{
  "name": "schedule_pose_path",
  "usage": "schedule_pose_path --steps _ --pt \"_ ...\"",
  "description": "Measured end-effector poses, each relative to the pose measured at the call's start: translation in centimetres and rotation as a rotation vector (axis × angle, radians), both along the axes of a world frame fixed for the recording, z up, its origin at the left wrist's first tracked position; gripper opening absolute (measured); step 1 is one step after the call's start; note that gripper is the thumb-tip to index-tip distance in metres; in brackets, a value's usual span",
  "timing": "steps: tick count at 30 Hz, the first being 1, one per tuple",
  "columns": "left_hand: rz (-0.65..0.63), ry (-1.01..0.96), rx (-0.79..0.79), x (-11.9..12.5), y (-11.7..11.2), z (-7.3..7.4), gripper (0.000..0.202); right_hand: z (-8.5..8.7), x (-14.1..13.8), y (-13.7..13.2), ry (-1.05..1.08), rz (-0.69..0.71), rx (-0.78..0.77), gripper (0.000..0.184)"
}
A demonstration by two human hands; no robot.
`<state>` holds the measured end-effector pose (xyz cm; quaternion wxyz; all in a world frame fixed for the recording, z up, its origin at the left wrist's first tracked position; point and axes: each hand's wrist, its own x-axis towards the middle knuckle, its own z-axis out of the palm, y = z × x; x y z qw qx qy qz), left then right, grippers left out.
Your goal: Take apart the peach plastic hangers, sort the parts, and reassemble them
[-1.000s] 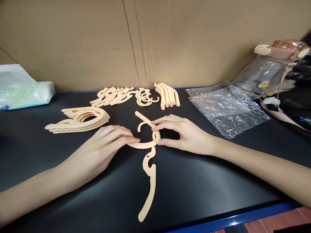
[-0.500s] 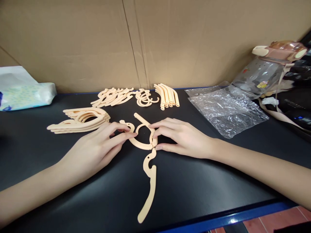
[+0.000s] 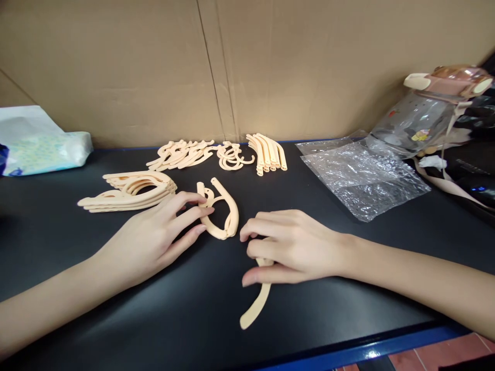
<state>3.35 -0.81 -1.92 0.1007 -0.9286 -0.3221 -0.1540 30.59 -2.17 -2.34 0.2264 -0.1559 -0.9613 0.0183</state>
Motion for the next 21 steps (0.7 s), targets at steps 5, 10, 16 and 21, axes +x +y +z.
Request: schedule_pose_path --steps 5,10,16,21 --pt "0.000 -0.052 -0.065 0.1 0.0 0.1 0.029 -0.3 0.2 1.0 -0.012 -0.255 0.005 0.018" --pt "-0.069 -0.209 -0.230 0.1 -0.2 0.2 0.020 -0.3 0.4 1.4 -0.006 -0.293 -0.011 0.034" --pt "0.017 -0.361 -0.409 0.5 -0.6 0.1 0.008 0.0 0.4 1.4 -0.026 -0.114 -0.057 0.034" --pt "0.037 -0.402 -0.433 0.8 -0.8 0.1 0.018 0.3 0.4 1.1 0.059 -0.016 -0.104 0.026"
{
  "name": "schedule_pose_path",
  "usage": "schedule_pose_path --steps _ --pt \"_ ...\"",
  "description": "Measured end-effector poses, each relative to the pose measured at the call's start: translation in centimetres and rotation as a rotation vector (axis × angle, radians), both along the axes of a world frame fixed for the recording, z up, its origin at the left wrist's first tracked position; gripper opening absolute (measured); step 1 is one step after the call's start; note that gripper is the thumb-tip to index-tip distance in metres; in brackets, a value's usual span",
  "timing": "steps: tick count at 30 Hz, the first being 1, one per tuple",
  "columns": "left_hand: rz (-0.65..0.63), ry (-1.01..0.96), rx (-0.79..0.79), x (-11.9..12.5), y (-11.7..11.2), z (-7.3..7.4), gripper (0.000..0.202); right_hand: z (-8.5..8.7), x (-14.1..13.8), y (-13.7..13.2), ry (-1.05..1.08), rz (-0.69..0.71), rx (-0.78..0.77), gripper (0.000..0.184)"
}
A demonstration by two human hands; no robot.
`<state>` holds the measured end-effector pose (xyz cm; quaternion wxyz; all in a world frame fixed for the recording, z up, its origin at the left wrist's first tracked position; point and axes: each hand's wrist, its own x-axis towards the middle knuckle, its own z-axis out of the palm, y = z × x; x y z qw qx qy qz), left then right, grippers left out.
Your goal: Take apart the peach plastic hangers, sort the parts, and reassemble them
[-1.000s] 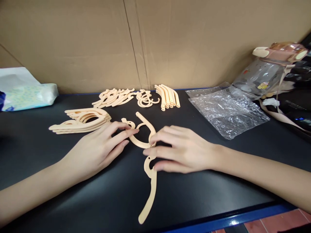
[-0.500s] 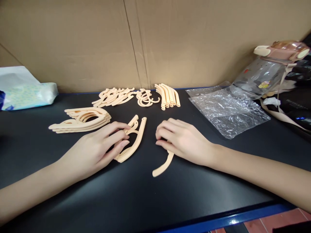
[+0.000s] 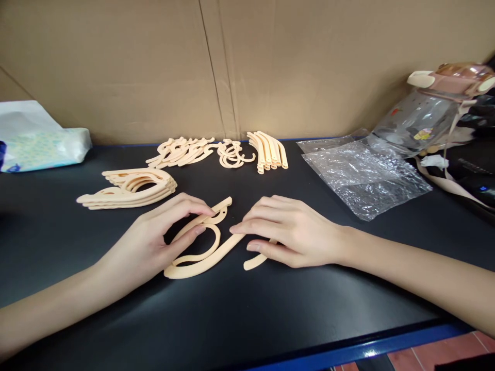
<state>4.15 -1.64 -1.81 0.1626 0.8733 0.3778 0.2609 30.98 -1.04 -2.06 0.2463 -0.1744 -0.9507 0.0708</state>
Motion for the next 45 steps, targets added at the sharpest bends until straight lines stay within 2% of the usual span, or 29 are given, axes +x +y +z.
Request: schedule_pose_path --steps 3,7,10,13,15,18,21,24,30,33,35,38,42,45 --pt "0.017 0.044 0.026 -0.1 -0.1 -0.1 0.024 -0.1 -0.1 -0.4 0.027 0.087 0.014 0.029" --pt "0.064 0.138 0.038 -0.4 0.0 -0.3 0.031 -0.2 -0.2 -0.9 0.010 0.132 0.152 0.045" --pt "0.078 0.140 0.034 -0.6 0.0 -0.4 0.035 0.0 -0.1 -1.0 -0.049 0.052 0.324 0.040" --pt "0.084 0.140 0.080 -0.6 -0.3 -0.1 0.040 0.4 0.4 -0.8 -0.101 -0.114 0.596 0.031" --pt "0.048 0.149 0.131 -0.5 -0.7 0.1 0.039 0.5 0.8 -0.6 -0.115 -0.204 0.682 0.028" --pt "-0.111 0.172 0.171 -0.1 -1.5 0.4 0.035 0.2 1.3 -0.5 -0.127 -0.237 0.624 0.029" --pt "-0.285 0.224 0.193 0.2 -1.9 0.4 0.036 -0.1 1.1 -0.6 -0.136 -0.202 0.532 0.032" --pt "-0.342 0.276 0.257 0.2 -1.8 0.3 0.034 -0.1 0.6 -0.8 -0.146 -0.132 0.466 0.032" --pt "-0.253 0.318 0.411 0.0 -1.9 0.4 0.030 0.2 0.4 -0.5 -0.187 0.030 0.258 0.031" --pt "-0.185 0.347 0.434 0.0 -2.2 0.4 0.033 0.0 0.5 -0.4 -0.141 0.048 0.194 0.033" --pt "-0.148 0.381 0.423 0.1 -2.3 0.5 0.026 -0.1 0.4 -0.4 -0.112 0.038 0.194 0.033" --pt "-0.117 0.433 0.402 0.4 -2.4 0.6 0.017 -0.1 0.2 -0.6 -0.079 -0.046 0.217 0.032" --pt "-0.095 0.462 0.435 0.8 -2.9 0.7 0.019 -0.1 -0.1 -0.8 -0.069 -0.285 0.173 0.034" --pt "-0.066 0.470 0.479 1.0 -3.6 0.8 0.023 -0.2 -0.2 -0.9 -0.058 -0.303 0.072 0.023"
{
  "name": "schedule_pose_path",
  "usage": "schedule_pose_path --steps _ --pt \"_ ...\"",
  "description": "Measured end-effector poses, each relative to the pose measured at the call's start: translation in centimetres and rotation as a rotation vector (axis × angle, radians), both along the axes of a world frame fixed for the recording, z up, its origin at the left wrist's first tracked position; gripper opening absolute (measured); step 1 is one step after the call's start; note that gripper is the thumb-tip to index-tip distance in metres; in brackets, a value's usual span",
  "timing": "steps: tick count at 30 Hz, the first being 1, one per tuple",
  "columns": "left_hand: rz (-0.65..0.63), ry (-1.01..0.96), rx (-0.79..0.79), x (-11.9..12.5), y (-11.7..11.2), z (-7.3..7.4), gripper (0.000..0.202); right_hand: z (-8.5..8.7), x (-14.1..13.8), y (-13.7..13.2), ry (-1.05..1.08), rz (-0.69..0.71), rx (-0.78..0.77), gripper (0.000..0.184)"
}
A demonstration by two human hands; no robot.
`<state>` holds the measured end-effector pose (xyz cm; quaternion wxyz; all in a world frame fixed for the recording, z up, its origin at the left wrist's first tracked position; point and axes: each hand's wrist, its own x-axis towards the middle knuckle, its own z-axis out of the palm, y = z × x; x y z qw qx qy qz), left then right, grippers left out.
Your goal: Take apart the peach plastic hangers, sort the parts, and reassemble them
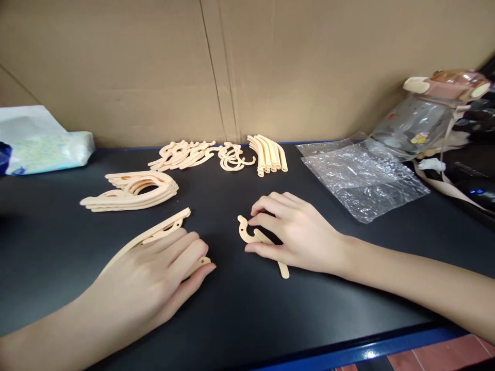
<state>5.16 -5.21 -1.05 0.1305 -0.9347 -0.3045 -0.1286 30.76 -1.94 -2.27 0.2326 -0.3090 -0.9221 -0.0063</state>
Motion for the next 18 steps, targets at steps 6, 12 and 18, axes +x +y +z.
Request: schedule_pose_path --steps 6,12,18 --pt "-0.031 -0.107 0.012 0.0 -0.7 -0.3 0.017 0.3 -0.5 -0.2 0.160 0.102 -0.311 0.006" --pt "-0.076 -0.325 -0.395 0.2 -0.6 -1.1 0.006 0.6 -0.4 -0.6 0.234 0.139 -0.613 0.017" --pt "-0.137 -0.314 -0.422 -0.1 0.0 -1.2 0.010 0.4 0.1 -0.9 0.194 0.192 -0.630 0.013"
